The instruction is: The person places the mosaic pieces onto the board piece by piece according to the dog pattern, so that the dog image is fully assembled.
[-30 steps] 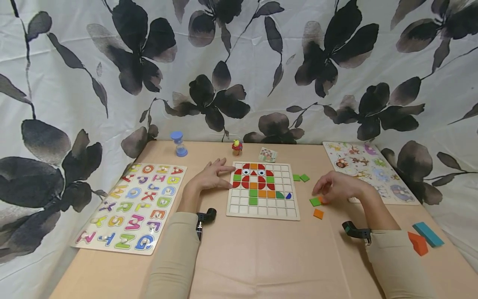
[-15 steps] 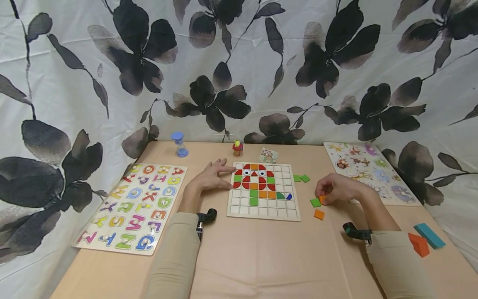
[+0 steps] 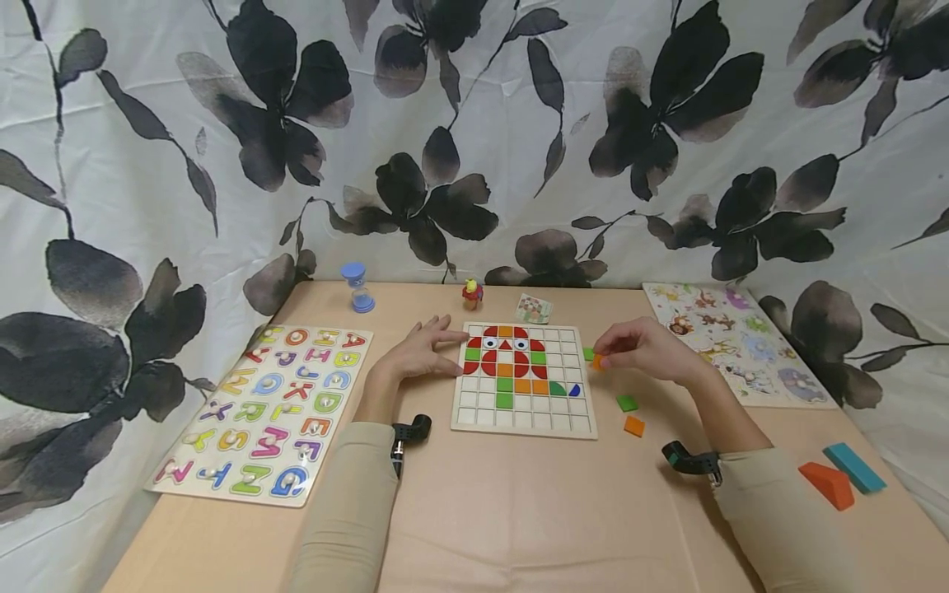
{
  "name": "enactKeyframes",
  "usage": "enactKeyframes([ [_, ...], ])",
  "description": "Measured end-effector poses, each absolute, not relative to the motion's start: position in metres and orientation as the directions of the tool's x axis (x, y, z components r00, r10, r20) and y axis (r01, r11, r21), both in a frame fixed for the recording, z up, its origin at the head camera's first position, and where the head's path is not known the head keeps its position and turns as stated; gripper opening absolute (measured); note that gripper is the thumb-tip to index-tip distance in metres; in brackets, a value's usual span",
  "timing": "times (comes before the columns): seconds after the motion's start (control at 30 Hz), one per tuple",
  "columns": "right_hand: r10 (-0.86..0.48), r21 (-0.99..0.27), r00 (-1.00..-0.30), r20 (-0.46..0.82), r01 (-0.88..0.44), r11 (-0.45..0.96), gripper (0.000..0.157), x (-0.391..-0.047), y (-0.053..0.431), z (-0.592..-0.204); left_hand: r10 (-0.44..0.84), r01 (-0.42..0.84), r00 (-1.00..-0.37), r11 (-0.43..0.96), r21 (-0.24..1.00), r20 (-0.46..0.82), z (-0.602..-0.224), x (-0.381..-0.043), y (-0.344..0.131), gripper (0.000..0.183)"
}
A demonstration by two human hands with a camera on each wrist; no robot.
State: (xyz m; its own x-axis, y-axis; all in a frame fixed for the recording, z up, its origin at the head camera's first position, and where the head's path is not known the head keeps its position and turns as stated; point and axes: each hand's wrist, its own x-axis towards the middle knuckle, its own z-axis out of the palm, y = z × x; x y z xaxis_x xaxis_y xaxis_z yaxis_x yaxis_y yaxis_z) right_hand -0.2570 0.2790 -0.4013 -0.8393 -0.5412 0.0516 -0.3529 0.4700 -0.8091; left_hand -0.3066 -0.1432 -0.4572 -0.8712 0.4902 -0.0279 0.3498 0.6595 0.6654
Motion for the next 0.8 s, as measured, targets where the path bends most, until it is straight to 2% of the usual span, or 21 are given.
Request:
enactKeyframes([
  [0.13, -0.603, -0.819, -0.796, 0.047, -0.376, 0.433, 0.016, -0.260, 0.244, -0.400, 0.488, 0.344, -0.872, 0.660, 0.668, -0.032, -0.457, -0.306, -0.143, 0.071],
  [0.4, -0.715, -0.779, -0.698, -0.031, -0.431, 0.455, 0.015, -0.259, 0.190, -0.409, 0.485, 0.341, -0.874, 0.655, 0.674, -0.030, -0.456, -0.305, -0.142, 0.070],
  [0.8, -0.769, -0.693, -0.638, -0.035, -0.539, 0.479, 0.014, -0.255, 0.162, -0.414, 0.478, 0.335, -0.878, 0.667, 0.666, -0.037, -0.458, -0.307, -0.143, 0.071],
])
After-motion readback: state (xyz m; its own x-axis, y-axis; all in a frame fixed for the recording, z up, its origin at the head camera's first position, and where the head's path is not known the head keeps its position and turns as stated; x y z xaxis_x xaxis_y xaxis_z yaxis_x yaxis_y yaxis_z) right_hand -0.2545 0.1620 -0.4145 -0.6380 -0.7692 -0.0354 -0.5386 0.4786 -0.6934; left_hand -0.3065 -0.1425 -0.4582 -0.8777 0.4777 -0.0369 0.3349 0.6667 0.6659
